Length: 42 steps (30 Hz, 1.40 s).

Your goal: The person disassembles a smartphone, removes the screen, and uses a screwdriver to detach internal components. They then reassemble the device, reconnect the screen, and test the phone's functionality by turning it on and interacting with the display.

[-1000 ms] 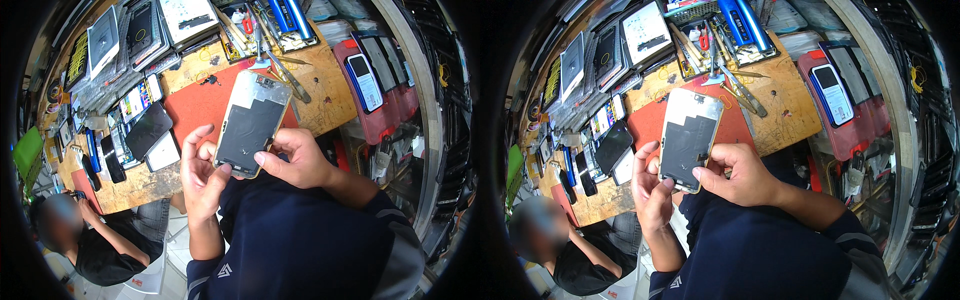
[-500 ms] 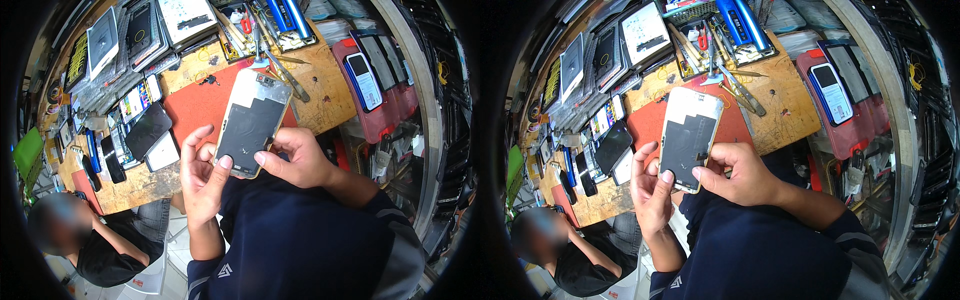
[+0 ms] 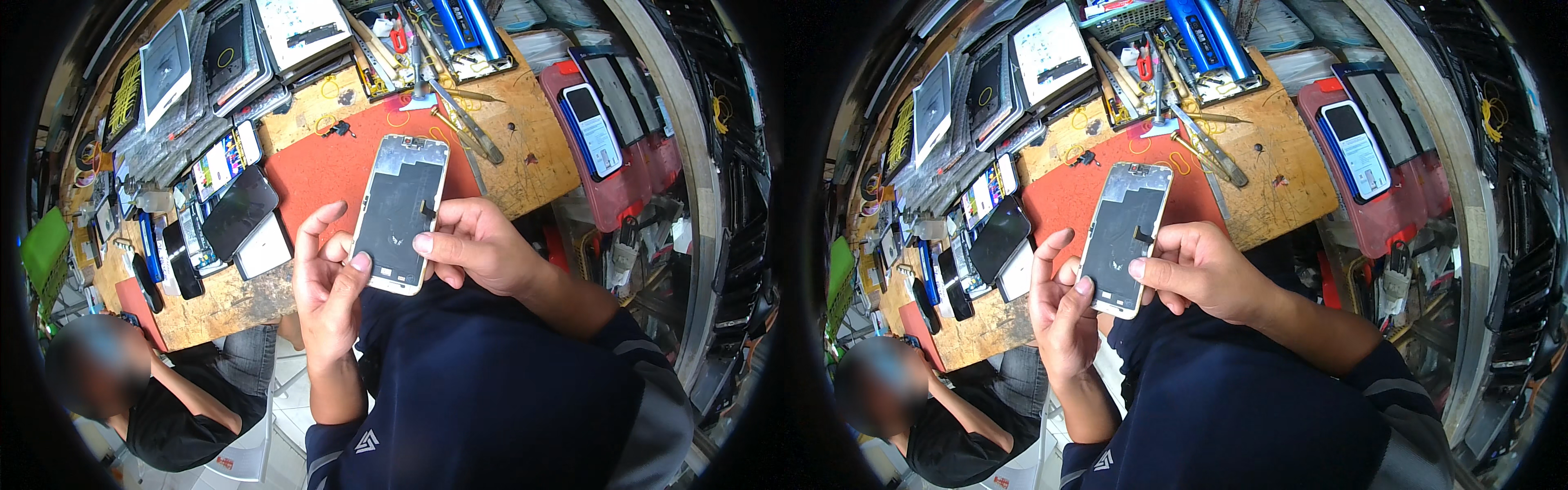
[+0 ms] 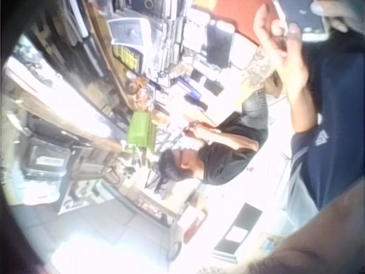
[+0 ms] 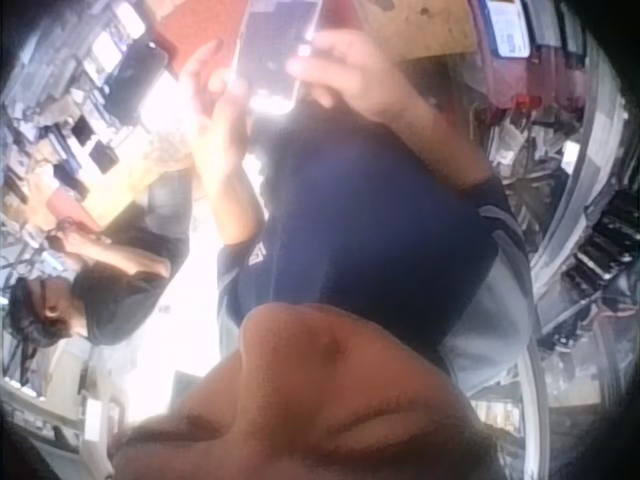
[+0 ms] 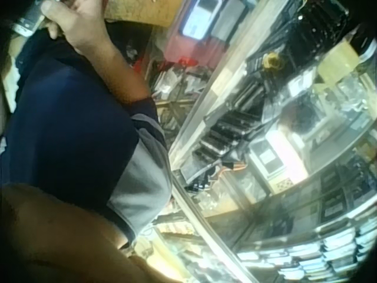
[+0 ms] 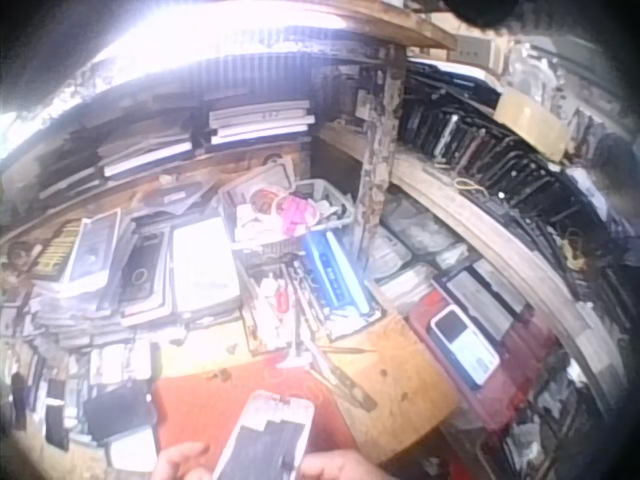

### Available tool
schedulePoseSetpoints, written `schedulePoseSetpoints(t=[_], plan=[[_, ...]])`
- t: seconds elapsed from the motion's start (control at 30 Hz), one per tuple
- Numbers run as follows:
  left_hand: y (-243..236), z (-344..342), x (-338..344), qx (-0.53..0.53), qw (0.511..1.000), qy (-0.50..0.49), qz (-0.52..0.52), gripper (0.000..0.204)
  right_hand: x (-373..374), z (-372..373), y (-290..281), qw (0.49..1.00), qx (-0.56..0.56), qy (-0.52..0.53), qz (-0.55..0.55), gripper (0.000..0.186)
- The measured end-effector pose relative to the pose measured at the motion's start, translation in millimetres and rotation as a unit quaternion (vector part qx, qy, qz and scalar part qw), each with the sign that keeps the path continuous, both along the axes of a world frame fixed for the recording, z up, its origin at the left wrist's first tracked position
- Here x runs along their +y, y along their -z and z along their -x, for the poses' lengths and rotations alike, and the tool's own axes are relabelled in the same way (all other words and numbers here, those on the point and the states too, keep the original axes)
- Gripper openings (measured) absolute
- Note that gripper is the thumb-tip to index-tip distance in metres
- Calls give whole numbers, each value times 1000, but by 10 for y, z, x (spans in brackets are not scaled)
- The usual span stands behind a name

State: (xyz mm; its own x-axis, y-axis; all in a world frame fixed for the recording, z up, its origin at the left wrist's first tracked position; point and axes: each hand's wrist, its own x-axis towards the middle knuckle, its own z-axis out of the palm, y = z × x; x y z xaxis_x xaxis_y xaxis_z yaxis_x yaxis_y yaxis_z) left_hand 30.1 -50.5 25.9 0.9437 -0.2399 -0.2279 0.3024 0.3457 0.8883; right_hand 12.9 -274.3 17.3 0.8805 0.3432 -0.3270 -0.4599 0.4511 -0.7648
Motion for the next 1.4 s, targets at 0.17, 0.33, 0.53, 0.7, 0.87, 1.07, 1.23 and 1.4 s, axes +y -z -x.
schedulePoseSetpoints(t=[0.17,0.33,0.53,0.7,0.87,1.07,1.23,1.4], plan=[[35,-33,2,17,999,9,28,62,6,1,-1,1000,-1,6,0,20],[53,-28,-15,29,999,3,41,61,2,8,-8,1000,-7,8,14,20],[46,-44,-28,32,998,1,50,59,-7,8,17,1000,-11,0,29,22],[28,-39,-22,35,998,-6,60,54,-6,1,46,1000,-12,15,22,19],[97,-53,22,3,998,2,61,52,-9,19,25,997,-50,17,57,17],[159,-29,86,-4,999,-2,41,33,10,58,-2,988,-103,32,106,16],[178,-20,121,-21,999,2,40,24,26,47,35,988,-105,36,104,16],[173,-11,143,-37,999,-9,37,21,25,8,76,991,-91,28,96,16]])
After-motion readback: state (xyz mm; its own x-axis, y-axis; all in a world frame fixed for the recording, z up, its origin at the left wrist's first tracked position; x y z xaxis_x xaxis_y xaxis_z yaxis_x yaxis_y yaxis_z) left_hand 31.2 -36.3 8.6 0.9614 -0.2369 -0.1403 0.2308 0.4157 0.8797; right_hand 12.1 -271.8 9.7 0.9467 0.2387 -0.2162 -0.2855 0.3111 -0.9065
